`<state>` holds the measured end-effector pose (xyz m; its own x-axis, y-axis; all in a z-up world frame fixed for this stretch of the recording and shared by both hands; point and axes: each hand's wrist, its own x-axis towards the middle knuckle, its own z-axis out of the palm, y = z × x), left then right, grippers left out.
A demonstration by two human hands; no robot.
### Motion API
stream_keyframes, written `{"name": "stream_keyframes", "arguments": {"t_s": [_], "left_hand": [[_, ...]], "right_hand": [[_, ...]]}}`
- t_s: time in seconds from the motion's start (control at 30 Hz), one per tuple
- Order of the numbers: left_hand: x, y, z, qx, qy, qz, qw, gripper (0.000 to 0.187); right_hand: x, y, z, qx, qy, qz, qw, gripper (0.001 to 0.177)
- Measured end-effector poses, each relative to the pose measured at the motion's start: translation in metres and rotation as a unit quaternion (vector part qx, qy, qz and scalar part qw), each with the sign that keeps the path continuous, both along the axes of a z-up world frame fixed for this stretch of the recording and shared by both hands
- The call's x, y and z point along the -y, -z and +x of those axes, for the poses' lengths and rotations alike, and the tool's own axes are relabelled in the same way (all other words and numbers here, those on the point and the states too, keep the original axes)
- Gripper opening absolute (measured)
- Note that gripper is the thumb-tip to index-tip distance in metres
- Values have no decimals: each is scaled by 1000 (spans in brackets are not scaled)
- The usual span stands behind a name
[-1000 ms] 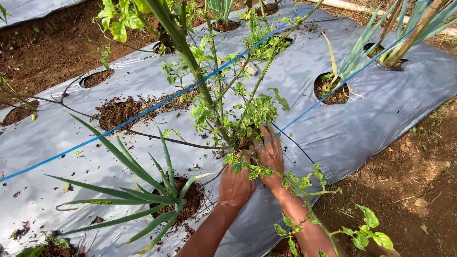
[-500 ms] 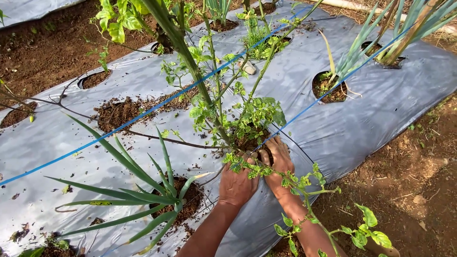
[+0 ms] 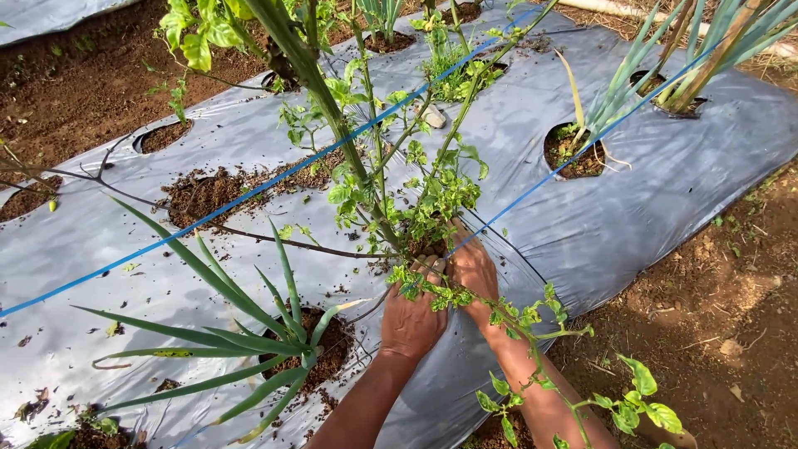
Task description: The person uses a hoe to loosen soil along the edge of a plastic-covered garden bed and then packs the soil around the base of plants. They also remove weeds from the planting holes and tie a plant to a support string.
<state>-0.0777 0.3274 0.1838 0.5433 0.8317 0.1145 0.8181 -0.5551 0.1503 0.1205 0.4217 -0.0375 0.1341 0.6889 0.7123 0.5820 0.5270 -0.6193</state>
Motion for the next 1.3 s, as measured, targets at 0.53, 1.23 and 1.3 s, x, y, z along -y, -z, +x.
{"name": "stream_keyframes", "arguments": {"t_s": [0.53, 1.23, 1.3], "left_hand": [[-19, 115, 6, 71, -26, 96, 993, 49], [3, 55, 10, 89, -6, 158, 983, 46], [0, 74, 10, 68, -14, 143, 987, 48]], "right_hand": [[120, -140, -39, 69, 167, -67, 981, 39], [137, -174, -32, 13, 18, -39, 999, 23], [139, -158, -30, -48, -50, -63, 996, 18]]}}
